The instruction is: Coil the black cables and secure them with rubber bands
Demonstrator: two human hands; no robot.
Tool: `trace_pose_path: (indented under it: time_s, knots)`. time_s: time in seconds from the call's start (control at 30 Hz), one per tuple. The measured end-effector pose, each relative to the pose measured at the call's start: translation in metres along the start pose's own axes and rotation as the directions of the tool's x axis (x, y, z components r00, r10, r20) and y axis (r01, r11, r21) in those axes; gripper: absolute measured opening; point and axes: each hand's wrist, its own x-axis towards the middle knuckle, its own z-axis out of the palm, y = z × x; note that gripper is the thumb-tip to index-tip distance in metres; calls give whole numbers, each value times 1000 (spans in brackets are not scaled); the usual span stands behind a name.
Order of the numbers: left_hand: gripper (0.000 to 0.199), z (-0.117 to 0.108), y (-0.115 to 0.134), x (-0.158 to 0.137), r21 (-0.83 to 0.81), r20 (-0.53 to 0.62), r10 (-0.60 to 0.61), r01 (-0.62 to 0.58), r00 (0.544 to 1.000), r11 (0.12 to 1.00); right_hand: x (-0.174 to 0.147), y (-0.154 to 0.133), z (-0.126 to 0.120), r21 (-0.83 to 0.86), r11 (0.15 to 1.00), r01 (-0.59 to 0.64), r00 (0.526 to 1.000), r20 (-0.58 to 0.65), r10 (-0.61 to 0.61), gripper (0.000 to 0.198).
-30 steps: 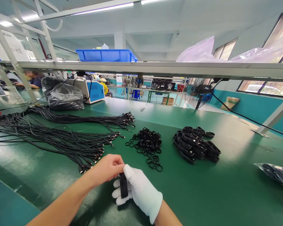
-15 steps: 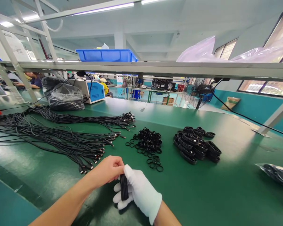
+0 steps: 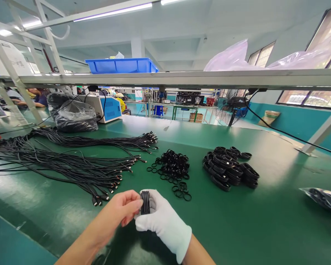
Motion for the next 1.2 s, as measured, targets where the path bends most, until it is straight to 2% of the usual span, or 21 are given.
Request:
trace_pose_path:
  time_s: [0.1, 0.23, 0.33, 0.4, 0.47, 0.5, 0.57, 0.6, 0.7, 0.77, 0.87, 1.0, 1.1, 1.2]
  knots:
    - [21, 6, -6, -4, -129, 63, 4, 4, 998, 992, 2, 0, 0, -16, 1000, 27, 999, 27, -26, 53]
    - [20, 7, -10, -3, -161, 75, 15, -3, 997, 987, 2, 4, -2, 32, 999, 23, 993, 117, -27, 49]
    - [21, 5, -8, -3, -45, 61, 2, 1, 998, 999, 2, 8, -4, 35, 999, 18, 993, 120, -23, 44]
    - [23, 4, -8, -4, 144, -74, 49, -38, 996, 989, 2, 11, -4, 40, 999, -12, 997, 76, 9, 43]
    - [13, 4, -9, -5, 342, -213, 206, -124, 955, 931, 2, 11, -4, 41, 998, -38, 998, 44, 36, 46]
    - [12, 5, -11, -6, 420, -230, 301, -185, 925, 889, 2, 12, -4, 30, 999, -37, 999, 34, 36, 48]
    - [32, 7, -16, -7, 521, -179, 469, -321, 865, 791, 2, 11, -3, -16, 1000, -9, 1000, 22, 10, 49]
    - [36, 8, -19, -7, 556, -151, 531, -372, 834, 743, 3, 11, -2, -37, 999, 5, 1000, 20, -4, 49]
    - [31, 11, -28, -5, 643, -165, 653, -421, 739, 639, 4, 10, 0, -42, 999, 6, 1000, 27, -5, 47]
    - [30, 12, -32, -2, 663, -199, 676, -411, 709, 626, 4, 9, 1, -9, 1000, 10, 999, 42, -9, 49]
    - [29, 12, -34, 2, 617, -257, 653, -399, 713, 678, 4, 8, 3, 27, 1000, 14, 999, 42, -15, 52]
    - [26, 11, -32, 5, 521, -298, 573, -373, 764, 768, 5, 10, 2, 43, 999, 12, 999, 48, -14, 53]
    - [26, 9, -29, 8, 517, -264, 561, -376, 785, 769, 7, 14, -2, 49, 998, 43, 996, 80, -47, 52]
    - [26, 9, -29, 12, 524, -256, 599, -412, 759, 746, 8, 15, -4, 17, 999, 45, 998, 45, -46, 51]
